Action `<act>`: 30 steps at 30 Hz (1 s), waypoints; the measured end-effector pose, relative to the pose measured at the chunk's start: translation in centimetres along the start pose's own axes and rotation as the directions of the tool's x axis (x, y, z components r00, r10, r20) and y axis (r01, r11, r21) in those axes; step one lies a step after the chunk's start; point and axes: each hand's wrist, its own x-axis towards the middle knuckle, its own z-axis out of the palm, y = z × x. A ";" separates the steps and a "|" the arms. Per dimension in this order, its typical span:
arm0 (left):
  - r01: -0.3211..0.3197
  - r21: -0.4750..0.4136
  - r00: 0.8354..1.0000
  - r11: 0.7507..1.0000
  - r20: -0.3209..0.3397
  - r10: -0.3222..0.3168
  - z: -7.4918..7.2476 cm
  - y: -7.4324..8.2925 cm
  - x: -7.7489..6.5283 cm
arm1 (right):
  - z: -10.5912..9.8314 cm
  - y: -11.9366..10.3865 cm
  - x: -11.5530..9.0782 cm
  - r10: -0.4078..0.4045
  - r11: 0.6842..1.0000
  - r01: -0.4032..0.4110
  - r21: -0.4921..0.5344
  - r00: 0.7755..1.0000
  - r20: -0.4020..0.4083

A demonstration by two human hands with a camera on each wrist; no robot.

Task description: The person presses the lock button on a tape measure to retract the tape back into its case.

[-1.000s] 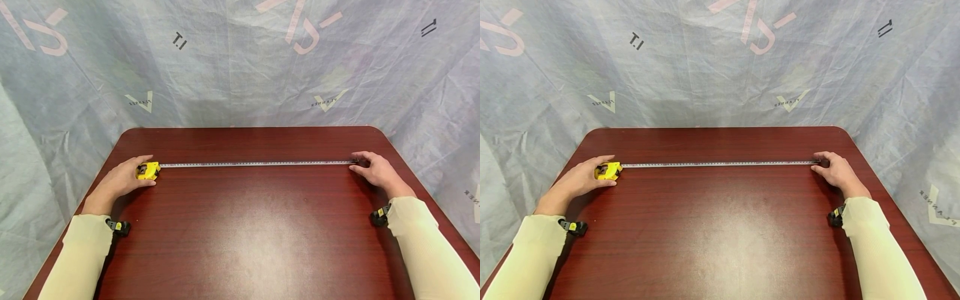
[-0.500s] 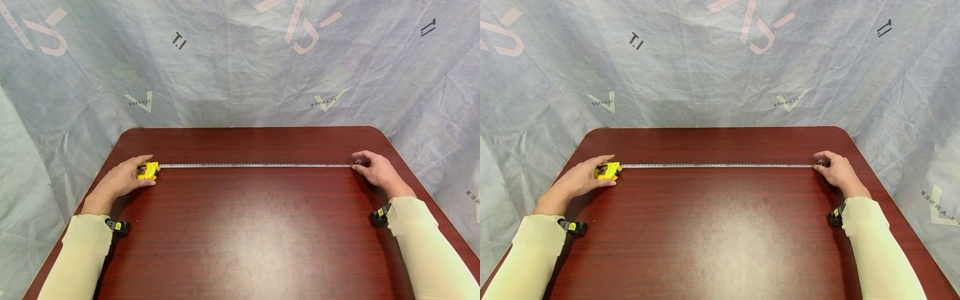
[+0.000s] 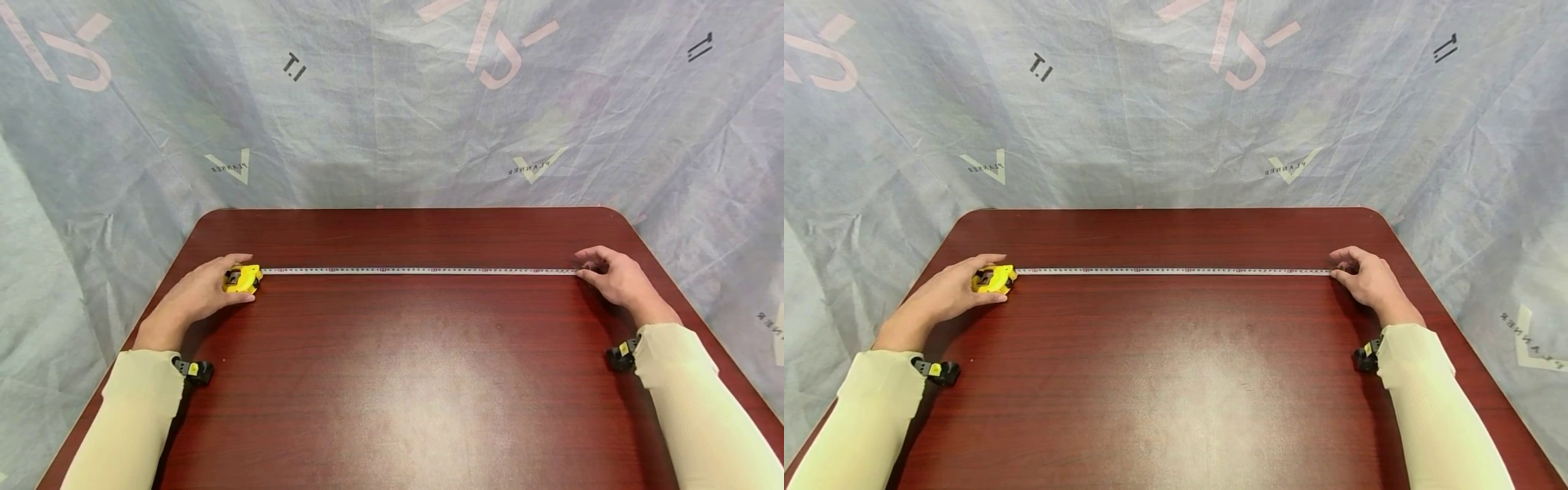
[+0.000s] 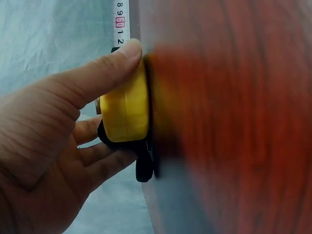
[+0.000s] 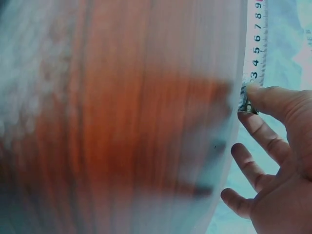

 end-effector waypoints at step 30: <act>-0.046 -0.004 0.993 0.999 -0.112 0.046 -2.8 0.7 -0.1 | -2.4 -1.2 0.5 -0.011 0.995 0.032 0.097 0.976 -0.216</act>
